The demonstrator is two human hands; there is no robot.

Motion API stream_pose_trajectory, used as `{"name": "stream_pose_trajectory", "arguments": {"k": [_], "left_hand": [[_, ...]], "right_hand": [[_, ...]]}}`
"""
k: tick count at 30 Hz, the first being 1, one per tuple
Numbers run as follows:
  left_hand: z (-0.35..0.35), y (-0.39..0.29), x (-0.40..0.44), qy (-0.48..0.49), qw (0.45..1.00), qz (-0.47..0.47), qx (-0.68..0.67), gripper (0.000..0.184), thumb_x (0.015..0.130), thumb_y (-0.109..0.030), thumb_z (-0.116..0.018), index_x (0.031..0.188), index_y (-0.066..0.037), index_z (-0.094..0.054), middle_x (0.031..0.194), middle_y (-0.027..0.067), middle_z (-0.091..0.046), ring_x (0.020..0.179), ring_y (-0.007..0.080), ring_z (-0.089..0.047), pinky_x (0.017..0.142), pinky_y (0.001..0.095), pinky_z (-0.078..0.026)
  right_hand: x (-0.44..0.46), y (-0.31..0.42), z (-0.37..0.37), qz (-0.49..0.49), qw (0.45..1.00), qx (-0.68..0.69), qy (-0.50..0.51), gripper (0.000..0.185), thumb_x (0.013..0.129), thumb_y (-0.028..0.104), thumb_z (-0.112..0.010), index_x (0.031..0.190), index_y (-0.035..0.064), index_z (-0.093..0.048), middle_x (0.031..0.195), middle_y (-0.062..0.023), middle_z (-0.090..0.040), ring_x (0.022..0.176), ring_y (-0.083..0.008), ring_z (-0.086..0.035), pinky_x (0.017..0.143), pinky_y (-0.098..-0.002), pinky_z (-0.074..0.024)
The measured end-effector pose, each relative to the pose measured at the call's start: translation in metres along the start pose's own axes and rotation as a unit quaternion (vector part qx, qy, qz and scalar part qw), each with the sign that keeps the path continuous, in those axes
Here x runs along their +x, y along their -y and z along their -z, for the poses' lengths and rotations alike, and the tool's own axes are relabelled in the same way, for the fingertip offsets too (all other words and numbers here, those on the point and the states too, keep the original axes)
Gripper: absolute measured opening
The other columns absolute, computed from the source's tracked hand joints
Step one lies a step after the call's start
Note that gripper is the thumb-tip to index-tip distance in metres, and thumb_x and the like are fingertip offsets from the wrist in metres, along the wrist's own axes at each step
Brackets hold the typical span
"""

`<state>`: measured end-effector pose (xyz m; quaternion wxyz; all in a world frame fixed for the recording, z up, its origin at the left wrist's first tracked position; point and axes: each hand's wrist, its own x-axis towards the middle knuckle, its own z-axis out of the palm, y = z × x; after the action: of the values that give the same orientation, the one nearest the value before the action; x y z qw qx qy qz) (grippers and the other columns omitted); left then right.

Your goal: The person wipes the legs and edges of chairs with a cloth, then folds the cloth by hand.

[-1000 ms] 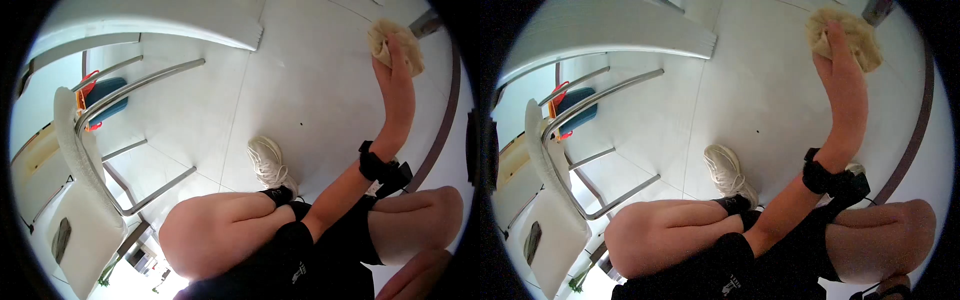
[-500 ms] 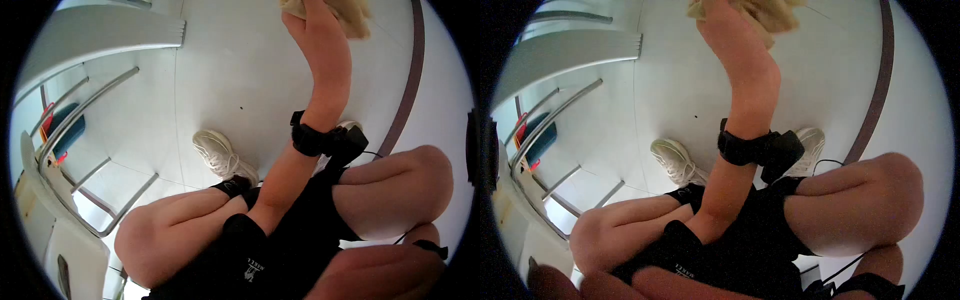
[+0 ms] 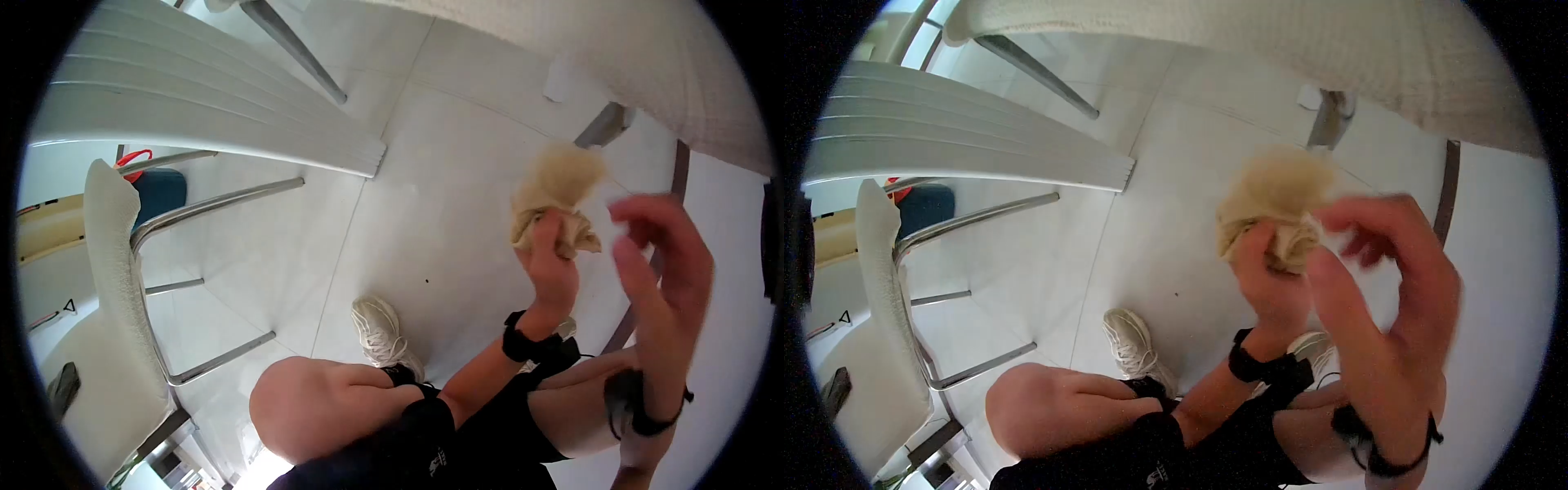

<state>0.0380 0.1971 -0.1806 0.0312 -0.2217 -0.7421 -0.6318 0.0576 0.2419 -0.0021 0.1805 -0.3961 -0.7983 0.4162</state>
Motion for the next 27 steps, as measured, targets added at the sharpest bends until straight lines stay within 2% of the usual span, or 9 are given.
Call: {"name": "stream_pose_trajectory", "arguments": {"k": [2,5,7,10,13,16,17,22,27], "left_hand": [[0.014,0.001,0.000,0.024,0.952,0.198,-0.233,0.023,0.094,-0.012,-0.052,0.113,0.000,-0.055,0.100,0.0128,-0.062,0.097,0.0284,-0.061,0.084,0.0391,-0.049],[0.039,-0.036,0.045,-0.029,0.797,0.338,-0.499,0.024,0.092,-0.011,-0.052,0.112,0.002,-0.058,0.100,0.0088,-0.062,0.089,0.0193,-0.060,0.079,0.0324,-0.050],[0.057,-0.044,0.066,-0.033,0.802,0.346,-0.486,0.027,0.090,-0.008,-0.053,0.114,0.003,-0.059,0.101,0.0081,-0.061,0.087,0.0160,-0.060,0.078,0.0297,-0.050],[0.085,-0.036,0.089,0.007,0.887,0.309,-0.344,0.035,0.088,-0.006,-0.052,0.122,0.002,-0.054,0.106,0.0094,-0.061,0.093,0.0174,-0.061,0.083,0.0304,-0.050],[0.107,-0.042,0.120,-0.028,0.852,0.299,-0.428,0.047,0.080,0.001,-0.048,0.127,0.001,-0.049,0.116,0.0123,-0.057,0.108,0.0219,-0.059,0.090,0.0314,-0.048],[0.122,-0.049,0.133,-0.056,0.854,0.275,-0.437,0.061,0.069,0.006,-0.042,0.130,0.000,-0.045,0.121,0.0137,-0.054,0.113,0.0244,-0.056,0.092,0.0325,-0.048],[0.127,-0.044,0.134,-0.049,0.846,0.286,-0.446,0.073,0.061,0.007,-0.036,0.134,-0.002,-0.041,0.125,0.0147,-0.051,0.115,0.0258,-0.054,0.094,0.0335,-0.048],[0.129,-0.017,0.133,-0.088,0.872,0.306,-0.371,0.066,0.069,0.006,-0.039,0.135,-0.002,-0.039,0.123,0.0151,-0.052,0.110,0.0262,-0.056,0.091,0.0348,-0.050],[0.132,0.024,0.124,-0.112,0.861,0.357,-0.345,0.060,0.079,-0.001,-0.044,0.139,-0.003,-0.035,0.122,0.0121,-0.053,0.114,0.0236,-0.053,0.097,0.0374,-0.044]], "right_hand": [[0.007,-0.014,-0.012,0.074,0.996,-0.052,-0.002,0.028,0.086,0.011,-0.059,0.112,0.0032,-0.060,0.105,-0.0086,-0.059,0.094,-0.0176,-0.055,0.083,-0.0277,-0.0415],[0.010,-0.010,-0.043,0.114,0.993,-0.023,0.012,0.034,0.088,0.014,-0.059,0.121,0.0039,-0.056,0.109,-0.0106,-0.058,0.100,-0.0224,-0.056,0.088,-0.0309,-0.0435],[0.013,-0.003,-0.066,0.096,0.994,0.030,0.042,0.039,0.089,0.016,-0.059,0.125,0.0039,-0.053,0.112,-0.0123,-0.057,0.103,-0.0252,-0.057,0.089,-0.0327,-0.0450],[0.034,-0.005,-0.096,0.105,0.992,0.048,0.043,0.046,0.087,0.020,-0.064,0.128,0.0041,-0.050,0.112,-0.0140,-0.057,0.099,-0.0240,-0.059,0.082,-0.0327,-0.0489],[0.056,0.010,-0.121,0.049,0.984,0.158,0.066,0.041,0.082,0.018,-0.067,0.118,0.0013,-0.056,0.102,-0.0125,-0.060,0.088,-0.0185,-0.060,0.074,-0.0301,-0.0495],[0.087,0.027,-0.122,-0.043,0.949,0.161,0.268,0.029,0.077,0.016,-0.067,0.099,-0.0010,-0.062,0.086,-0.0084,-0.062,0.079,-0.0136,-0.059,0.069,-0.0282,-0.0475],[0.091,0.028,-0.129,-0.023,0.956,0.149,0.251,0.025,0.076,0.015,-0.066,0.095,-0.0012,-0.062,0.082,-0.0072,-0.062,0.077,-0.0130,-0.058,0.068,-0.0279,-0.0468],[0.103,0.010,-0.189,0.071,0.974,0.177,0.122,0.019,0.073,0.015,-0.064,0.085,-0.0013,-0.063,0.073,-0.0058,-0.061,0.071,-0.0139,-0.057,0.065,-0.0281,-0.0457],[0.110,-0.021,-0.250,0.066,0.980,0.115,0.150,0.019,0.075,0.014,-0.063,0.085,-0.0014,-0.063,0.074,-0.0093,-0.063,0.069,-0.0184,-0.058,0.065,-0.0316,-0.0463]]}}
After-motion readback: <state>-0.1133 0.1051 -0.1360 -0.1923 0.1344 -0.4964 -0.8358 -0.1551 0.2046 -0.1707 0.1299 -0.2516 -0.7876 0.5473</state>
